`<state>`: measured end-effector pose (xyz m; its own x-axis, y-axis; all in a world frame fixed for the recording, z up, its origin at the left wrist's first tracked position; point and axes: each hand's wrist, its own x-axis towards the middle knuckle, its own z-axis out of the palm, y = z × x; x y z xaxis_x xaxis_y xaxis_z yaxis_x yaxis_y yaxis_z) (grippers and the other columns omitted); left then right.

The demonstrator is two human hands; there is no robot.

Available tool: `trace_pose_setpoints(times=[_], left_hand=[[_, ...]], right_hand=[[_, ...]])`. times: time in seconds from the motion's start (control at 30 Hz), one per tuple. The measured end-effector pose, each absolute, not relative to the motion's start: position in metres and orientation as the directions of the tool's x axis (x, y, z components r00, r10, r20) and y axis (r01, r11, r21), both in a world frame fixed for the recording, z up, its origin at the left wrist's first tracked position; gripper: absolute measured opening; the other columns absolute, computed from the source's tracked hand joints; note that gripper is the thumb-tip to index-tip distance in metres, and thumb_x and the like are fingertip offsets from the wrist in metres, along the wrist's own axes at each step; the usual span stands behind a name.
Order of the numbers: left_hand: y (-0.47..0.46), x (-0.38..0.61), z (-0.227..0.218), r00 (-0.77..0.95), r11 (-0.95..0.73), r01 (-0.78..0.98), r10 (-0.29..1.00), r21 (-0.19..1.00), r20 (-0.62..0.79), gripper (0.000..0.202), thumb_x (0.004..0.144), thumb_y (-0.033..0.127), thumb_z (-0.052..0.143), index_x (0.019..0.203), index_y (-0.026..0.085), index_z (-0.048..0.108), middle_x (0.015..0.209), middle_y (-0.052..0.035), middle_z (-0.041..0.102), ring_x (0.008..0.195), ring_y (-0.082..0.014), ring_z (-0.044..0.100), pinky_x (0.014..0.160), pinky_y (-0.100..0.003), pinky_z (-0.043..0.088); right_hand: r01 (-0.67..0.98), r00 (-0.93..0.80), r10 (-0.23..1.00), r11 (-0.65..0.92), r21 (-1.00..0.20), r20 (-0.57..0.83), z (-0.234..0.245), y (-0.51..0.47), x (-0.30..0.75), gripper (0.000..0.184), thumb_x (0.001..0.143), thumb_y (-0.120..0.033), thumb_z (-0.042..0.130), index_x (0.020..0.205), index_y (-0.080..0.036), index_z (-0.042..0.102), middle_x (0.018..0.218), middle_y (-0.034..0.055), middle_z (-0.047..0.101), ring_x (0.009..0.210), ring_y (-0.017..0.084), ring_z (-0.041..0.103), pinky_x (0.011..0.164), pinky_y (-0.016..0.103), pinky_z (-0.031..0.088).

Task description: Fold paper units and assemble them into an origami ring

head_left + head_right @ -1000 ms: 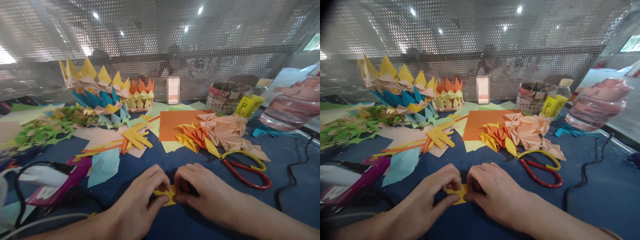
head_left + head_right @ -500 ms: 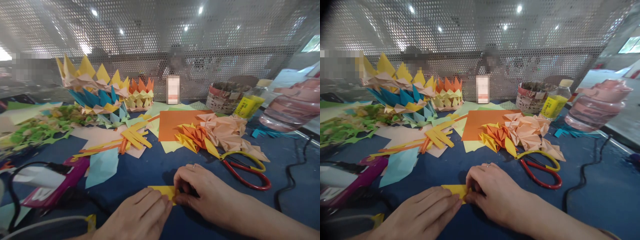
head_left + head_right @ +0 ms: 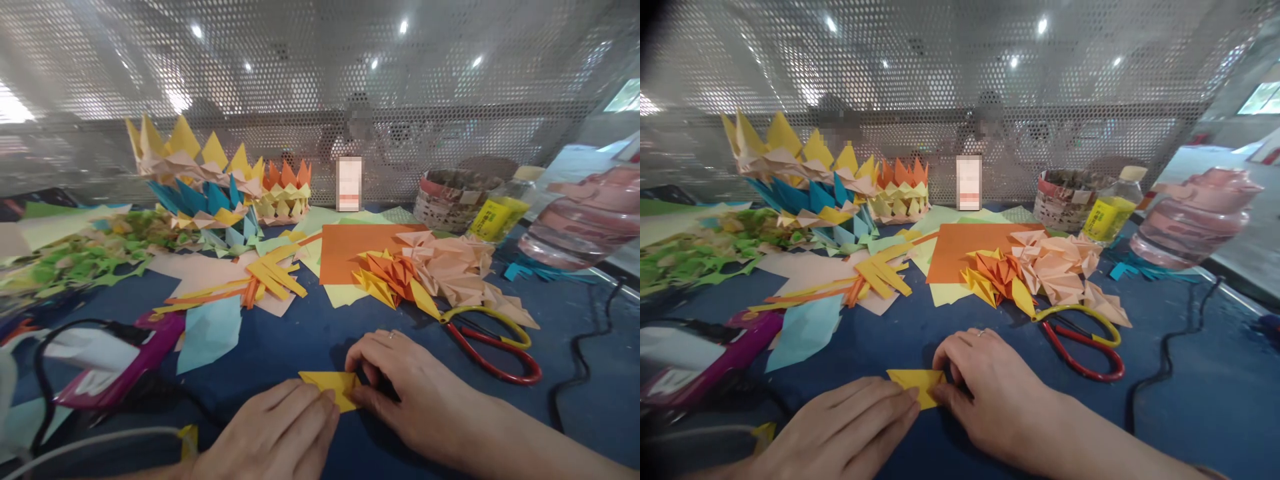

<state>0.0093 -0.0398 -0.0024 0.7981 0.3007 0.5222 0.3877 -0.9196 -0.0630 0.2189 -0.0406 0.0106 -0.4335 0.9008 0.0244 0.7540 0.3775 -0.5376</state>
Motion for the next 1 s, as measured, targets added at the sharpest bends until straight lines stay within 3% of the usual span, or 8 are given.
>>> trace_pose_setpoints(times=[0.13,0.3,0.43,0.6,0.83,1.0], left_hand=[[-0.04,0.011,-0.004,0.791,-0.917,0.39,0.288,-0.083,0.539,0.041,0.094,0.01,0.025,0.091,0.015,0.065,0.074,-0.0045,0.068,0.077,-0.0161,0.063,0.073,-0.026,0.052],[-0.041,0.011,-0.005,0.786,-0.914,0.395,0.286,-0.088,0.548,0.036,0.092,0.007,0.031,0.09,0.016,0.066,0.076,-0.0035,0.068,0.077,-0.0155,0.063,0.074,-0.026,0.051],[-0.04,0.011,-0.007,0.779,-0.914,0.395,0.279,-0.094,0.561,0.036,0.093,0.006,0.032,0.091,0.015,0.066,0.079,-0.0031,0.069,0.078,-0.0155,0.062,0.073,-0.026,0.05],[-0.037,0.012,-0.01,0.779,-0.907,0.401,0.263,-0.13,0.569,0.034,0.091,0.002,0.035,0.085,0.015,0.066,0.076,-0.001,0.068,0.073,-0.0142,0.061,0.066,-0.025,0.049],[-0.036,0.013,-0.011,0.772,-0.908,0.393,0.24,-0.145,0.589,0.035,0.091,0.002,0.034,0.084,0.016,0.065,0.072,0.001,0.064,0.067,-0.0132,0.057,0.063,-0.025,0.048],[-0.037,0.011,-0.011,0.763,-0.911,0.388,0.23,-0.143,0.605,0.035,0.091,0.003,0.033,0.084,0.015,0.065,0.073,0.0,0.064,0.069,-0.0139,0.058,0.063,-0.026,0.049]], right_hand=[[0.746,-0.39,0.918,0.358,-0.562,0.067,0.006,-0.042,0.216,0.005,0.083,-0.016,0.058,0.082,-0.02,0.056,0.076,-0.0007,0.057,0.073,0.015,0.05,0.071,0.028,0.037],[0.72,-0.412,0.902,0.408,-0.561,0.127,0.001,-0.043,0.214,0.01,0.084,-0.011,0.052,0.084,-0.02,0.054,0.09,0.0024,0.057,0.085,0.017,0.052,0.079,0.032,0.04],[0.806,-0.365,0.919,0.391,-0.444,0.147,-0.001,-0.044,0.212,0.014,0.085,-0.008,0.045,0.089,-0.019,0.053,0.091,0.0057,0.055,0.084,0.019,0.052,0.075,0.034,0.043],[0.85,-0.378,0.916,0.402,-0.341,0.137,-0.003,-0.045,0.209,0.013,0.085,-0.008,0.047,0.079,-0.018,0.051,0.083,0.0045,0.054,0.076,0.019,0.05,0.067,0.032,0.042],[0.773,-0.374,0.914,0.401,-0.491,0.157,-0.003,-0.046,0.209,0.012,0.086,-0.011,0.049,0.078,-0.02,0.048,0.08,0.0015,0.055,0.076,0.017,0.05,0.067,0.03,0.039],[0.683,-0.372,0.918,0.37,-0.629,0.135,0.002,-0.047,0.206,0.022,0.08,-0.002,0.047,0.089,-0.021,0.049,0.078,-0.0021,0.058,0.073,0.013,0.052,0.068,0.025,0.039]])
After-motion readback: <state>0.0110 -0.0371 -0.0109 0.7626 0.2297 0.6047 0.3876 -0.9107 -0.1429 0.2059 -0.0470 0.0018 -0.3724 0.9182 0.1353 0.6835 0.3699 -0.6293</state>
